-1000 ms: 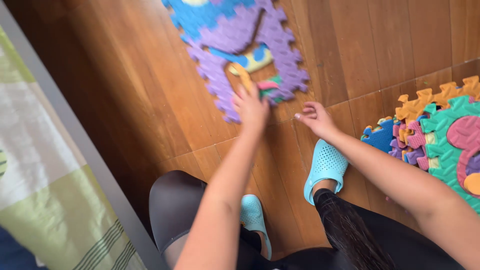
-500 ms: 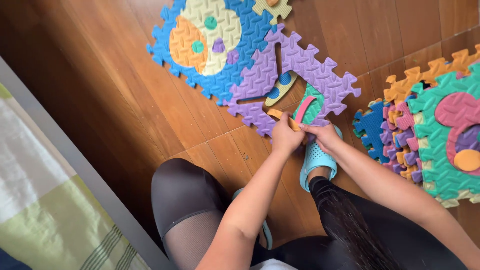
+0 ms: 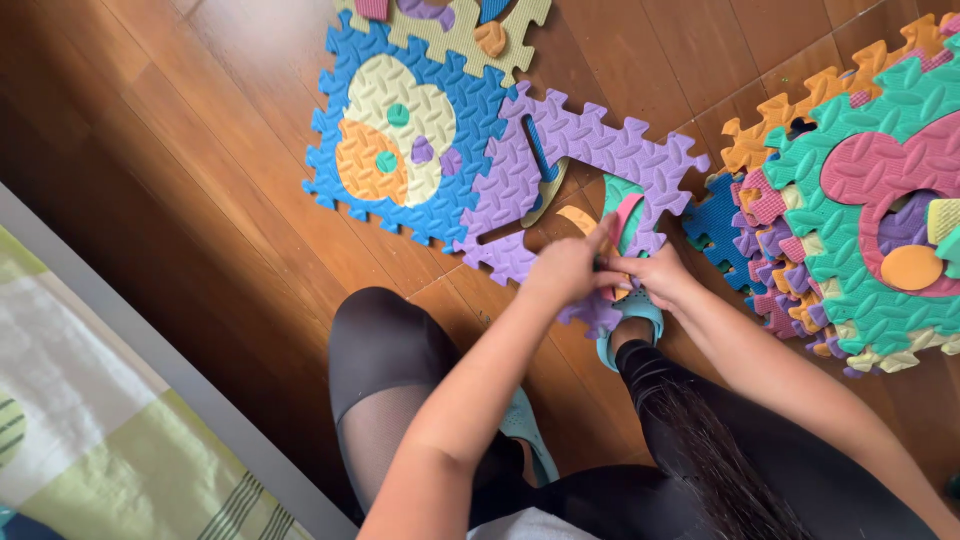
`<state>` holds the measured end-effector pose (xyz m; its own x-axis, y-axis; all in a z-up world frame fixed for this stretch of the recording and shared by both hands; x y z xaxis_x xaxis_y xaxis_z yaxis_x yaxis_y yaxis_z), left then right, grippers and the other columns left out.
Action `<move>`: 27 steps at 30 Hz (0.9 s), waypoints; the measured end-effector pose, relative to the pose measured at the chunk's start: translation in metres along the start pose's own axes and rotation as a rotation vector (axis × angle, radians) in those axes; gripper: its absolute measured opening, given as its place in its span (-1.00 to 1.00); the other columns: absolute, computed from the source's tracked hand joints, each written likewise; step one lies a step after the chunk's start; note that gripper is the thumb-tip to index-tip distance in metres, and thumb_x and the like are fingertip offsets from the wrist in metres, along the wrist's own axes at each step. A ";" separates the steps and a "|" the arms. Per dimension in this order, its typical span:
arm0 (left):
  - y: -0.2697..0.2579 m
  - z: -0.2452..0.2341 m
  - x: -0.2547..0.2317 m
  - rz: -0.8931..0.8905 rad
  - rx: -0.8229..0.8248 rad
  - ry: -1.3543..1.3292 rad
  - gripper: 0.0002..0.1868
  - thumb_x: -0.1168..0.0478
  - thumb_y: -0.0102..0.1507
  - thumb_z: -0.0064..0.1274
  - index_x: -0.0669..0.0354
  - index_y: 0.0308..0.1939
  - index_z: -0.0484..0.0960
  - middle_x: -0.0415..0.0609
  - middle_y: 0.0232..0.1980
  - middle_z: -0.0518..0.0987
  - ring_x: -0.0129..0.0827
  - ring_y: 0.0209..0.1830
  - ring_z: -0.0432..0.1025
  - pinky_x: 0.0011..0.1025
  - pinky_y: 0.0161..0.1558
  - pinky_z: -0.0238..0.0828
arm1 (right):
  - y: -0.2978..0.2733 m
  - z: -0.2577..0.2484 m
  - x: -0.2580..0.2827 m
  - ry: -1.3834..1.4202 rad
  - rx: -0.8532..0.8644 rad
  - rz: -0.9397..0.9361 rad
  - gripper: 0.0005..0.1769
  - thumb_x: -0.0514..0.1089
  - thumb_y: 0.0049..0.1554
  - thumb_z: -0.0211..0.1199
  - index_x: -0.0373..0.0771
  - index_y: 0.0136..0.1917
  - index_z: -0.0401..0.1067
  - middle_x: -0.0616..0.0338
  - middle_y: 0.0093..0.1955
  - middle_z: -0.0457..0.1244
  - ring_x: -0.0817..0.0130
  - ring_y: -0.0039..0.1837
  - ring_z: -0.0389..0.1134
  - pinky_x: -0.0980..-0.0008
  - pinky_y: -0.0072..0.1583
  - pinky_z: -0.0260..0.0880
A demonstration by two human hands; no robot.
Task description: The person sits on the bedroom floor and takes apart a colorful foam puzzle play mat, pulling shaped pieces out of the tiles and stacking the tiles and pieces into piles. They then stand and pull the window blind cord to raise the blind.
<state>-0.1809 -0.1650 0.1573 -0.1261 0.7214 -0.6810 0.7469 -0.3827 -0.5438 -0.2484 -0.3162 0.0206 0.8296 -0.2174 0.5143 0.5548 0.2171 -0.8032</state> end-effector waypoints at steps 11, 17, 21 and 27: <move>0.068 -0.158 0.233 -0.704 -0.223 0.285 0.93 -0.21 -0.48 0.66 -0.29 0.62 -0.57 0.08 0.67 -0.68 0.25 0.64 -0.75 0.61 0.38 -0.51 | -0.043 -0.028 0.050 -0.202 -0.028 -0.124 -0.41 -0.35 -0.08 0.48 -0.31 0.23 0.41 0.15 0.12 0.38 0.40 0.12 0.42 0.29 0.17 0.45; 0.067 -0.159 0.231 -0.776 -0.165 0.243 0.92 0.02 -0.38 0.66 -0.31 0.55 -0.75 0.12 0.62 -0.79 0.28 0.61 -0.81 0.53 0.42 -0.55 | -0.096 -0.009 0.106 -0.463 -0.050 -0.224 -0.34 -0.24 -0.06 0.51 -0.34 0.29 0.37 0.17 0.16 0.36 0.44 0.15 0.37 0.32 0.19 0.41; 0.069 -0.157 0.236 -0.830 -0.157 0.225 0.92 0.07 -0.40 0.65 -0.39 0.53 -0.76 0.07 0.64 -0.79 0.20 0.64 -0.80 0.47 0.46 -0.54 | -0.118 -0.023 0.115 -0.631 -0.106 -0.145 -0.45 -0.18 -0.04 0.51 -0.32 0.21 0.49 0.19 0.07 0.43 0.44 0.07 0.40 0.34 0.16 0.43; 0.064 -0.160 0.225 -0.809 -0.122 0.208 0.89 0.01 -0.36 0.66 -0.37 0.54 -0.73 0.04 0.63 -0.80 0.23 0.62 -0.83 0.48 0.45 -0.60 | -0.173 -0.082 0.153 -0.738 -0.242 -0.203 -0.35 -0.22 -0.21 0.60 -0.39 0.13 0.45 0.12 0.04 0.38 0.36 0.04 0.39 0.32 0.12 0.41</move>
<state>-0.0568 0.0654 0.0480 -0.5388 0.8424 0.0066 0.5449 0.3544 -0.7599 -0.2223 -0.4655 0.2135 0.5884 0.4733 0.6555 0.7406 0.0097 -0.6718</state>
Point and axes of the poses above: each hand's wrist, its own y-axis towards the middle knuckle, its own z-axis out of the palm, x = y × z, the point moved 9 cm from there along y, towards the middle knuckle
